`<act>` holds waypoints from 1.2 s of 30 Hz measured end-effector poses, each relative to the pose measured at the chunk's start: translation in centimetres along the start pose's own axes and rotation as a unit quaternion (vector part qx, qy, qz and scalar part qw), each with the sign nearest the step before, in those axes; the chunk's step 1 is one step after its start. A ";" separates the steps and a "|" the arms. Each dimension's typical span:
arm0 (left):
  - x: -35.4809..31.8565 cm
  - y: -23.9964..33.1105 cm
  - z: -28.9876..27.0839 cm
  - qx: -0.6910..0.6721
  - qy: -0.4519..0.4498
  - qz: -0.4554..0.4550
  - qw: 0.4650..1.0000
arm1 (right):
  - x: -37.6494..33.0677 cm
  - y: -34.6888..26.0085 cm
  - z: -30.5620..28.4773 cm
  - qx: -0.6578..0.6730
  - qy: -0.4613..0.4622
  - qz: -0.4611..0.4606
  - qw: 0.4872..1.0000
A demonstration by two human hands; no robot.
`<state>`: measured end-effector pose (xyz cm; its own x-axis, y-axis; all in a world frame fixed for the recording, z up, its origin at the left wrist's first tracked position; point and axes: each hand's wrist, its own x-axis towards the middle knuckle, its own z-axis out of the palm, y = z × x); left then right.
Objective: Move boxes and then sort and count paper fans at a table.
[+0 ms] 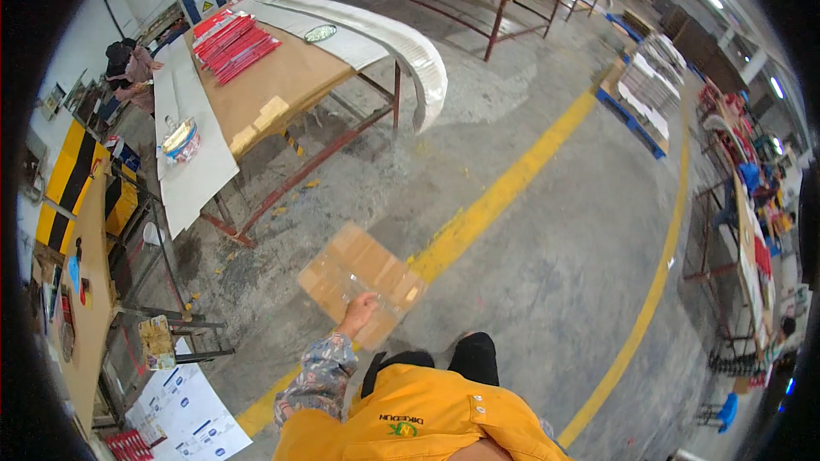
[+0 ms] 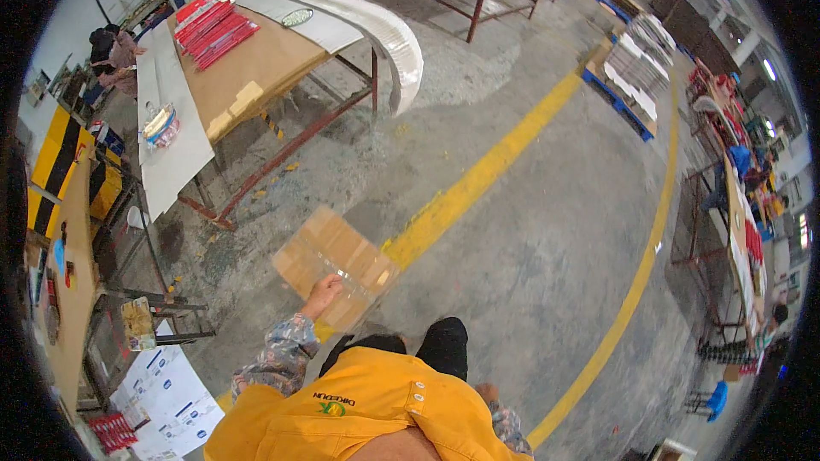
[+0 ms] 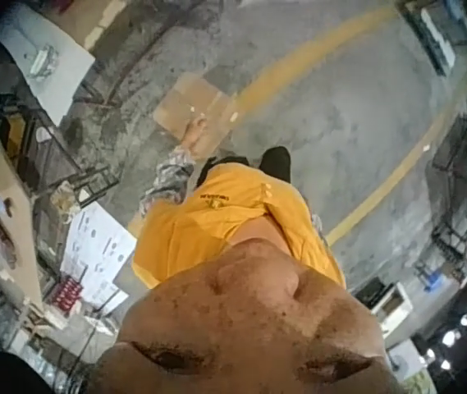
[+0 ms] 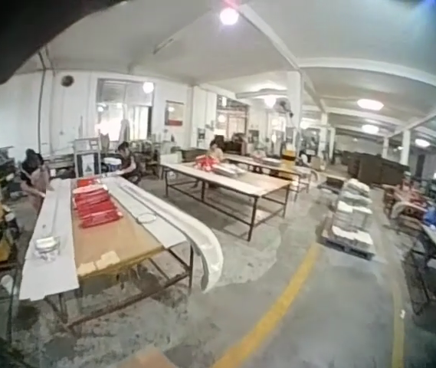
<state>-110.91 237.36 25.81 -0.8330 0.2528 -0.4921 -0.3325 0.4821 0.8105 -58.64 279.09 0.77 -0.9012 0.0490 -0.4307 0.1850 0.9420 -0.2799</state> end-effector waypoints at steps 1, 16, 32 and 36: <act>0.8 3.2 -0.8 0.005 0.055 -0.015 0.998 | 4.3 -3.1 -6.8 0.028 0.015 -0.025 0.999; 13.1 12.6 3.2 -0.111 0.358 -0.076 0.924 | 60.3 7.9 -59.8 0.297 -0.012 0.026 0.954; 30.3 24.7 -23.8 -0.282 0.488 -0.013 0.826 | 89.4 -45.5 -75.1 0.321 -0.172 -0.307 0.879; 36.6 28.8 -33.0 -0.391 0.453 0.033 0.801 | 94.6 -55.8 -79.2 0.439 -0.230 -0.244 0.833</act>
<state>-165.55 232.82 41.61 -0.7217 -0.6261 -0.2951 -0.1544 -0.2700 0.9504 -185.27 257.45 43.55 -0.7450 -0.5916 -0.3082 0.2381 0.1957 -0.9513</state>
